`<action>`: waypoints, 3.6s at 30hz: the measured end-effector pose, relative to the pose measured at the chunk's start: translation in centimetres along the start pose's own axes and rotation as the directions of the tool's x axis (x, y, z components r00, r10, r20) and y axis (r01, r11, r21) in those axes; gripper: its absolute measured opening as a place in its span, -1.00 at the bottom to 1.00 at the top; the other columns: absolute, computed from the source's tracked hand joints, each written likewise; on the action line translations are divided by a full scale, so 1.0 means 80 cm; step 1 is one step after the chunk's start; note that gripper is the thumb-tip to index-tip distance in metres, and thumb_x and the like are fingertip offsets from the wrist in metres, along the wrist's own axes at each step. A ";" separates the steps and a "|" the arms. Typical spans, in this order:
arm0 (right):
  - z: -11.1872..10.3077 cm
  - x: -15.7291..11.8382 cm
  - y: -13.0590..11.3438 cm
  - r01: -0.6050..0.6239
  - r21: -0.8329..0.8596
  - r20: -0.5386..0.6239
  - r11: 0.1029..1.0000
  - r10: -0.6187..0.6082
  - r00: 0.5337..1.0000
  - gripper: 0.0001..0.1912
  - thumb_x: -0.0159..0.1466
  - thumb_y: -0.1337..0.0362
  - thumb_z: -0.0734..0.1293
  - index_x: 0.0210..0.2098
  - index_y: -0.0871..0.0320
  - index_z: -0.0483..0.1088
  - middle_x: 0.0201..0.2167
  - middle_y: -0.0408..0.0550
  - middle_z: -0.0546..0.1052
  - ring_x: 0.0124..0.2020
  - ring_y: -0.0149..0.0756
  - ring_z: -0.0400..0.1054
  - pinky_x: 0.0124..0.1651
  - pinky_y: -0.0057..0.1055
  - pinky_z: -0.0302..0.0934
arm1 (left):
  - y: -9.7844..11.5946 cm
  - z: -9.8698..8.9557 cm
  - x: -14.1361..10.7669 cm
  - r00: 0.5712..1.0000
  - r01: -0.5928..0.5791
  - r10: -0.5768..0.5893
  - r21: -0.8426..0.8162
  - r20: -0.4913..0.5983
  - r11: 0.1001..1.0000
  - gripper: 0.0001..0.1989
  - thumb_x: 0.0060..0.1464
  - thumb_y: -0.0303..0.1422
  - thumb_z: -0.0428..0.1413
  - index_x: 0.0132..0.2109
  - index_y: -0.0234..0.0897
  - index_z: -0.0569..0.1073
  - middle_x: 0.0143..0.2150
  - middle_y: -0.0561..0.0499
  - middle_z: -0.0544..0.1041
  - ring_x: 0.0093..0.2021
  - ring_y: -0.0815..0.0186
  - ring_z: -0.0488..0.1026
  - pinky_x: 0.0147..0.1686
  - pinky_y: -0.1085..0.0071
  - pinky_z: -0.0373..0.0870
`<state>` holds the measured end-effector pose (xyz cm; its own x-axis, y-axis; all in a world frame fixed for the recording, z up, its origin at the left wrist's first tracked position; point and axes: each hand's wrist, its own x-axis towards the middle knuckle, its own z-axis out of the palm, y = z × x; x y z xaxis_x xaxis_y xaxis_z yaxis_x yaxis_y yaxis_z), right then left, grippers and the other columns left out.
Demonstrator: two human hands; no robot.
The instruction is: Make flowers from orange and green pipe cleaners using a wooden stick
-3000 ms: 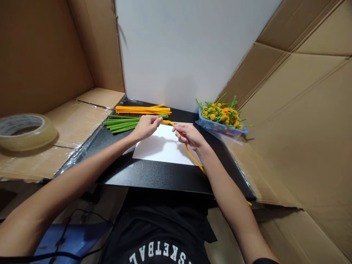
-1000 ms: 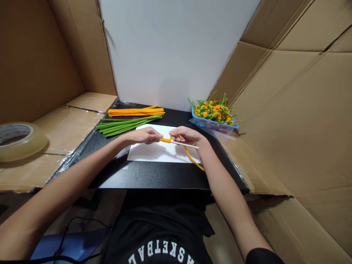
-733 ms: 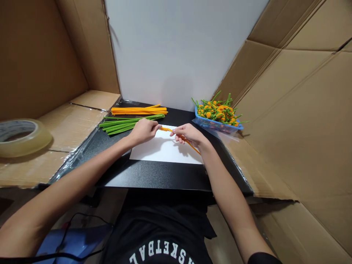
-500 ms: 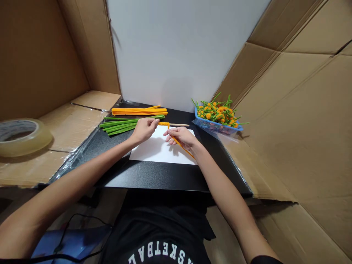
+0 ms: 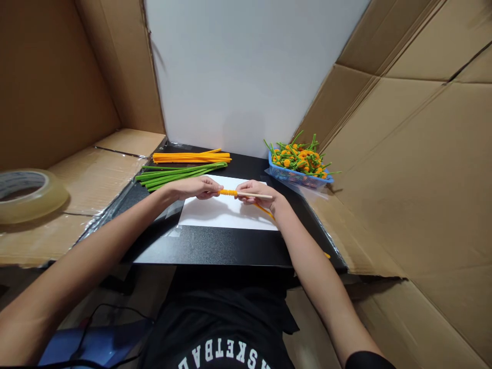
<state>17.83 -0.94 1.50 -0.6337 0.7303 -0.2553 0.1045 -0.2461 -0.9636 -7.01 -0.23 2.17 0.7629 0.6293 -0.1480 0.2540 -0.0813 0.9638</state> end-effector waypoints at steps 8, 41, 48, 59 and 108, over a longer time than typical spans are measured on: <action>0.020 -0.014 -0.014 0.009 -0.403 0.019 0.915 -0.001 1.000 -0.81 0.04 0.24 0.50 -0.47 0.27 0.56 -0.66 -0.19 0.43 -0.63 -0.55 0.14 -0.56 -0.58 0.00 | 0.008 0.011 0.001 0.997 -0.018 -0.011 0.366 0.077 0.930 -0.60 0.02 -0.12 0.16 -0.61 -0.27 0.33 -0.63 0.05 0.25 -0.61 0.41 0.08 -0.54 0.40 0.02; 0.062 0.029 0.023 0.231 -0.556 -0.610 0.799 -0.581 0.539 -0.79 0.32 0.34 0.27 -0.21 0.21 0.56 -0.35 0.00 0.62 -0.31 -0.32 0.56 -0.19 -0.41 0.49 | -0.039 0.031 0.038 0.768 0.064 0.100 0.231 -0.633 0.971 -0.58 0.22 -0.13 -0.10 -0.55 -0.25 0.24 -0.63 0.05 0.28 -0.59 0.37 0.17 -0.53 0.42 0.04; 0.064 0.029 0.025 0.336 -0.606 -0.550 0.721 -0.685 0.477 -0.77 0.32 0.23 0.30 -0.22 0.20 0.58 -0.36 -0.02 0.64 -0.34 -0.28 0.58 -0.19 -0.35 0.51 | -0.033 0.029 0.033 0.853 -0.062 0.016 -0.070 -0.522 0.996 -0.46 0.23 0.04 -0.02 -0.56 -0.25 0.17 -0.67 0.15 0.09 -0.66 0.50 -0.04 -0.63 0.49 -0.15; 0.064 0.024 0.018 0.426 -0.585 -0.534 0.690 -0.723 0.437 -0.72 0.33 0.08 0.31 -0.21 0.15 0.54 -0.31 -0.04 0.63 -0.27 -0.26 0.57 -0.16 -0.31 0.52 | -0.024 0.033 0.030 0.953 -0.154 0.002 -0.479 -0.302 0.864 -0.41 0.13 0.16 0.09 -0.51 -0.27 0.18 -0.67 0.23 0.02 -0.69 0.57 -0.11 -0.67 0.59 -0.17; 0.011 -0.011 -0.007 0.032 -0.426 0.049 0.904 -0.013 0.999 -0.77 0.00 0.21 0.51 -0.45 0.28 0.57 -0.68 -0.23 0.36 -0.60 -0.54 0.08 -0.53 -0.53 -0.06 | 0.013 0.020 -0.003 0.994 -0.088 0.061 0.338 0.089 0.937 -0.62 -0.02 -0.28 0.27 -0.65 -0.29 0.34 -0.66 0.12 0.14 -0.61 0.46 -0.03 -0.56 0.45 -0.13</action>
<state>17.65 -2.05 2.37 -0.6717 0.7014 -0.2387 0.4003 0.0724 -0.9135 -5.98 -1.70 2.82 0.8270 0.5518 -0.1079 0.3720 -0.3929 0.8410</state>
